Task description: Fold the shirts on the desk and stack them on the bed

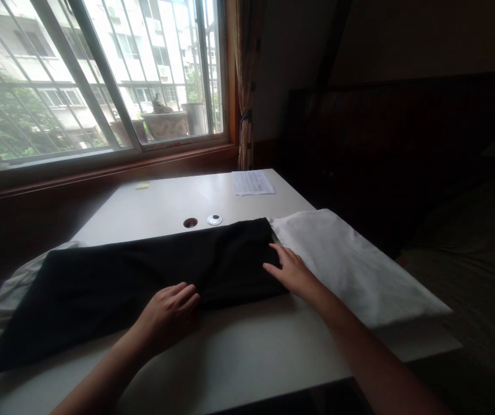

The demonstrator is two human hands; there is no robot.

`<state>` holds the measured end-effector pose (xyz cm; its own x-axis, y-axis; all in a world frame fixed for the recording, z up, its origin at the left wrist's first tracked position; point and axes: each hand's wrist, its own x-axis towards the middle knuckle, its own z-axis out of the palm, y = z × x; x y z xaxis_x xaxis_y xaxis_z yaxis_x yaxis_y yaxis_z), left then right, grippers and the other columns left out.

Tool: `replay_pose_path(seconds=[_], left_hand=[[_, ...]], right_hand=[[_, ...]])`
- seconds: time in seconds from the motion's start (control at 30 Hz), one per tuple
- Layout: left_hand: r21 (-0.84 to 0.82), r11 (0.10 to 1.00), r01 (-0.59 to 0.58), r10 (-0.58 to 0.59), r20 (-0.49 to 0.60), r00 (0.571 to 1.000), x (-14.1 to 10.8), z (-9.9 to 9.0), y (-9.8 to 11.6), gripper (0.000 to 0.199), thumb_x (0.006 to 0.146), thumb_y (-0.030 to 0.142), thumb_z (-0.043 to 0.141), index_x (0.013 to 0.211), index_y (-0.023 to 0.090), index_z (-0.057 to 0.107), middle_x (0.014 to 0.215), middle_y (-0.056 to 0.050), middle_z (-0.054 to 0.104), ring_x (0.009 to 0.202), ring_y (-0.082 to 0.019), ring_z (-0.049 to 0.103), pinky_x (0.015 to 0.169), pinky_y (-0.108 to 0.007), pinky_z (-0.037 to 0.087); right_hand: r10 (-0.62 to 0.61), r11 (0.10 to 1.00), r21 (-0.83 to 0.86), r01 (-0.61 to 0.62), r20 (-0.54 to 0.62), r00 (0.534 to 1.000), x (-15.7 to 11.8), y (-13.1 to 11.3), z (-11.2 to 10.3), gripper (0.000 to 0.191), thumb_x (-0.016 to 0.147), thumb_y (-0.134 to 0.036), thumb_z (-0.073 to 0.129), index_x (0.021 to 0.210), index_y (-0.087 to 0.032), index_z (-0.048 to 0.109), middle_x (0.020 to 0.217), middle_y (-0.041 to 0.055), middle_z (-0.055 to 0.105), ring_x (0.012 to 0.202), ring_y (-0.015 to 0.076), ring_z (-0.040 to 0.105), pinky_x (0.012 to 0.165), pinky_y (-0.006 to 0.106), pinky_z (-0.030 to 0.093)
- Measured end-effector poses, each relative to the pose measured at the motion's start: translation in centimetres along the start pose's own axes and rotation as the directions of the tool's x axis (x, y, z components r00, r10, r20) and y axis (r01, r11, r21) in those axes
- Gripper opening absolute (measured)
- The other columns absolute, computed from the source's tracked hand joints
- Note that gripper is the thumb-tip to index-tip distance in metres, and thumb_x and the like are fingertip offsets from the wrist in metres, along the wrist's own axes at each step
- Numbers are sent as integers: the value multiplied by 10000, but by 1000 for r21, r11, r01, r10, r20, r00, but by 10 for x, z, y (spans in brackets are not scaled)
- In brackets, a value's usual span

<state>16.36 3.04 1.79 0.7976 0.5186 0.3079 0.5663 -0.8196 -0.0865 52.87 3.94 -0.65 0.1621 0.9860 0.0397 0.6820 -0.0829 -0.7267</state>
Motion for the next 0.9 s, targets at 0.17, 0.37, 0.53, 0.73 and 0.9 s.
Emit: replay_pose_path(seconds=[0.17,0.37,0.53,0.73,0.9], left_hand=[[-20,1000,-6,6,12,1000,-1,-4,2,141,757,121,587,821,236,537,838,0,619,733,-195,572,610,-347,472],[-33,999,7,-7,0,1000,-2,-6,1,152,742,119,591,817,237,531,832,0,617,741,-197,572,606,-346,458],[-39,999,-21,20,-20,1000,-3,-2,1,145,762,126,616,823,234,542,831,0,614,734,-197,567,597,-346,472],[-113,992,-55,46,-84,995,-2,-2,7,110,899,171,602,985,229,640,905,-25,661,798,-208,599,666,-359,542],[-230,972,55,-75,-78,994,-2,-6,-5,312,1017,322,560,1306,229,634,1239,-83,702,1084,-238,653,916,-409,588]], right_hand=[[117,887,446,-122,39,992,29,-16,3,787,811,-470,778,1498,-287,441,1501,141,540,1307,321,608,1057,483,553],[202,859,456,-232,114,973,37,-14,10,955,777,-503,830,1540,-276,302,1422,170,597,1204,311,675,1037,497,570],[88,857,503,-109,65,994,43,-16,7,839,824,-355,736,1541,-320,303,1285,111,699,1073,289,731,955,502,600],[-60,975,192,112,-257,964,55,-26,-24,648,840,-345,669,1462,-316,490,1236,86,709,1219,309,661,1051,493,529],[-117,992,-2,122,-309,944,59,-27,-55,657,886,-353,620,1519,-295,455,1224,109,704,1208,333,658,1036,517,521]])
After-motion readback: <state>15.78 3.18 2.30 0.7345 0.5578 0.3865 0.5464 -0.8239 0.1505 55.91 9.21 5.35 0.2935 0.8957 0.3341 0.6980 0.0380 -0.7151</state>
